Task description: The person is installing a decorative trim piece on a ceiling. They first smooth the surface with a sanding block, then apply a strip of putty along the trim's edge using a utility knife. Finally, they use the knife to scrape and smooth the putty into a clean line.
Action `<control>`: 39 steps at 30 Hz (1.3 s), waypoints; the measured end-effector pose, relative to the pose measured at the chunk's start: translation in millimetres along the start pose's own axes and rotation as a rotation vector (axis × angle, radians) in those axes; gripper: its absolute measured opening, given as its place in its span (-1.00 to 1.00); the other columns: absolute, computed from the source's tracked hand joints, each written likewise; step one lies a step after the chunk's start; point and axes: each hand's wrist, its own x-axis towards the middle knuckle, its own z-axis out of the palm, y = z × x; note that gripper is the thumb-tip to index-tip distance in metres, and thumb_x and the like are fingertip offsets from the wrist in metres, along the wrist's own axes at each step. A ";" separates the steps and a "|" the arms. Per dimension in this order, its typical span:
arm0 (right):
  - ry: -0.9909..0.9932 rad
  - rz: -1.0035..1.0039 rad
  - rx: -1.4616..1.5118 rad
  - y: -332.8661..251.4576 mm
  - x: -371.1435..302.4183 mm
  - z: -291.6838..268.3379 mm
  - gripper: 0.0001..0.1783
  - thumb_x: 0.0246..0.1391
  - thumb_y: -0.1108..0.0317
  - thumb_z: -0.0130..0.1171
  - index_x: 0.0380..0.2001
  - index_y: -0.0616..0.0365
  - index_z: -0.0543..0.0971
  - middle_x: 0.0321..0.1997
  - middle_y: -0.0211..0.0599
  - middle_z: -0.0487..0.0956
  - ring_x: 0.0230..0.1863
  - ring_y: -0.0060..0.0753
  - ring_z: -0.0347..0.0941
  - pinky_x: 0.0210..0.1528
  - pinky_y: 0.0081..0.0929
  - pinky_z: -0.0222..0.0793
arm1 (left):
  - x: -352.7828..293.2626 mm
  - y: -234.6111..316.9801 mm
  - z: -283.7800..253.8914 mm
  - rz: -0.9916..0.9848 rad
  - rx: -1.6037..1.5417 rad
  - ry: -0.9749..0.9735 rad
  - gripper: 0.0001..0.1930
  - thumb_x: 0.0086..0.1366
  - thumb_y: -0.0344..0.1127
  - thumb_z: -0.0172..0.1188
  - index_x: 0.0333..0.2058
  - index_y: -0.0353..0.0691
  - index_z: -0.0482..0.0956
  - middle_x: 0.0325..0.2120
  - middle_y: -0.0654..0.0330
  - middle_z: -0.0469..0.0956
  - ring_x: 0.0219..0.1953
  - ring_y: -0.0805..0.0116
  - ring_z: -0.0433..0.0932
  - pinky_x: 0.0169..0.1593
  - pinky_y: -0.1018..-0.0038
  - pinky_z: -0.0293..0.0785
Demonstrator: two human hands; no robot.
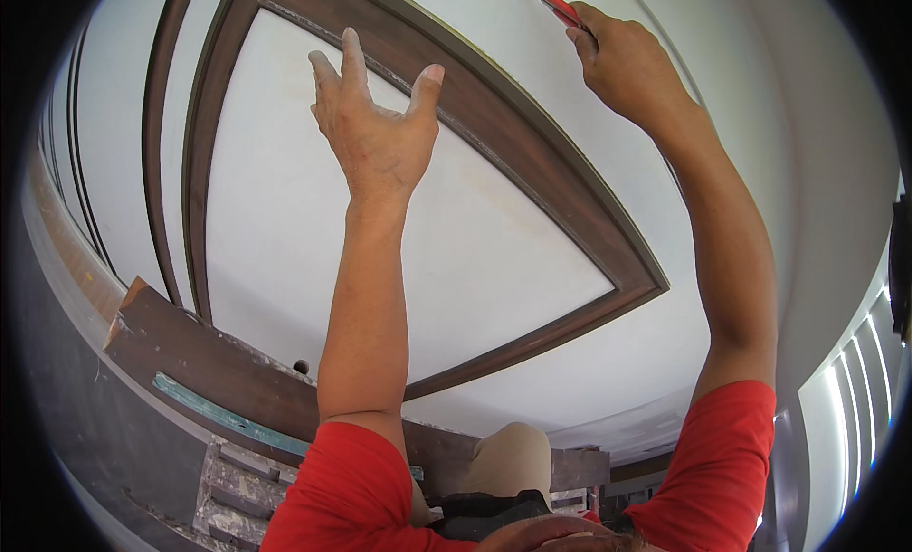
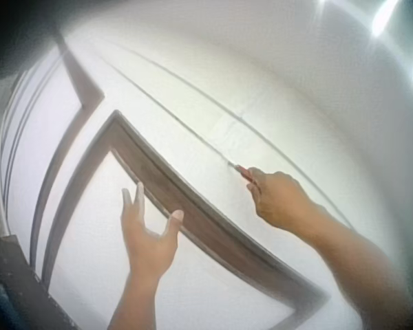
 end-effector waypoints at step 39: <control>-0.082 -0.006 -0.108 16.9 -34.0 -4.8 -0.66 0.41 0.26 0.04 0.14 0.19 0.48 -0.44 0.02 0.65 -0.36 0.06 0.60 -0.24 0.00 0.50 | 7.3 -19.1 -4.4 0.032 -0.049 0.008 0.09 0.12 0.17 0.50 0.47 -0.24 0.16 0.43 -0.53 -0.05 0.47 -0.46 -0.01 0.42 -0.19 0.10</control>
